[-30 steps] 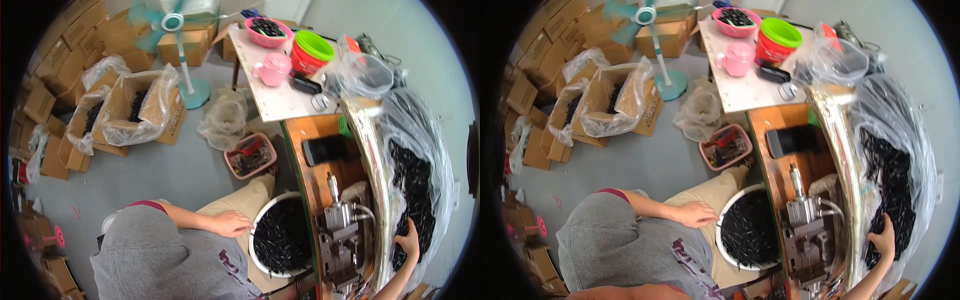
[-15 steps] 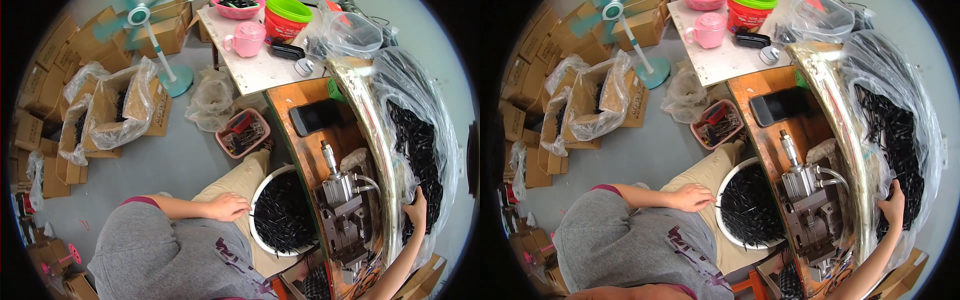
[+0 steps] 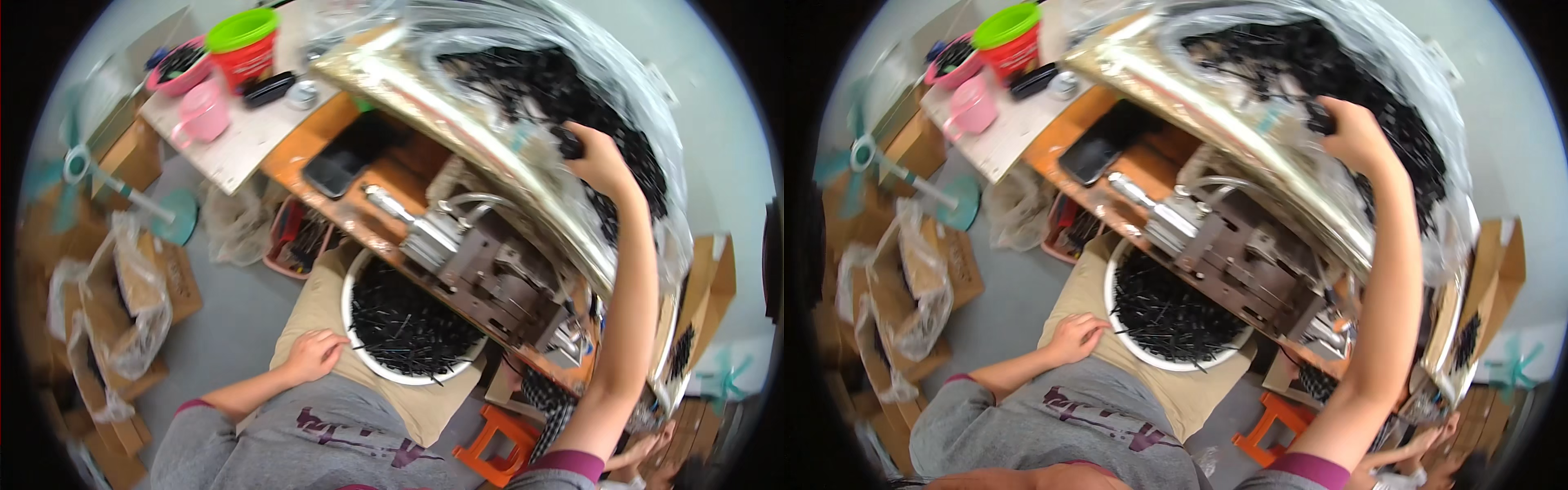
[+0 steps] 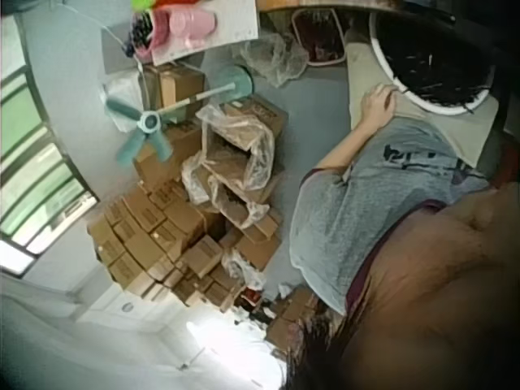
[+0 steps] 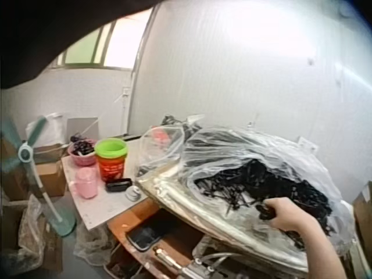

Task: Assembling small black plastic parts using a manual machine press.

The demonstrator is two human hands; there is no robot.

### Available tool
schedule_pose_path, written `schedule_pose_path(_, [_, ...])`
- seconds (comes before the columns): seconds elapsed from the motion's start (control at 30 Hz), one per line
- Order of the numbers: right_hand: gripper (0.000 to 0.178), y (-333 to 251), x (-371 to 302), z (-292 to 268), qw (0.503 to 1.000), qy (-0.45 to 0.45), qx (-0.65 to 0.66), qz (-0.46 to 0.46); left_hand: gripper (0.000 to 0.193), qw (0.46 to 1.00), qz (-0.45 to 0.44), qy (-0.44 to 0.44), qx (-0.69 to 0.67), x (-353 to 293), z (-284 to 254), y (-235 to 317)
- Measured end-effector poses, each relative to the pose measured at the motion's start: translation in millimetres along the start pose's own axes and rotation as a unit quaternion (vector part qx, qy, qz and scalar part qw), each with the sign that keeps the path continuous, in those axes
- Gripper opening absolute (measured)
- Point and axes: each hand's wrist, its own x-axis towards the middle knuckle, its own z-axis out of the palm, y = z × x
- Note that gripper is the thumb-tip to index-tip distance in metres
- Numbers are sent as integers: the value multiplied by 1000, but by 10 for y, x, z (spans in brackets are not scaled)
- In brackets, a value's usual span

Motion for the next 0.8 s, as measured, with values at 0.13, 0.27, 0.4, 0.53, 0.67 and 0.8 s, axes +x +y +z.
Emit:
schedule_pose_path(0.13, [57, -198, -87, -129, 989, -124, 47, 68, 15, 1000, -21, -15, -8, 14, -14, 31])
schedule_pose_path(0.27, [52, -155, -360, -271, 997, -68, 28, 7, 15, 1000, -15, -14, -9, 15, 9, 42])
schedule_pose_path(0.4, [47, -184, -503, -186, 998, -43, 35, 28, 15, 1000, -11, -18, -6, 16, 7, 54])
schedule_pose_path(0.53, [37, -210, -543, 31, 998, 9, -34, 50, 16, 1000, -1, -22, 3, 24, 5, 59])
schedule_pose_path(0.67, [22, -201, -597, -10, 997, 46, -50, 48, 20, 1000, -3, -27, 0, 36, -15, 72])
schedule_pose_path(0.8, [16, -158, -715, -95, 990, 127, 14, 58, 31, 999, -2, -44, -11, 65, -29, 95])
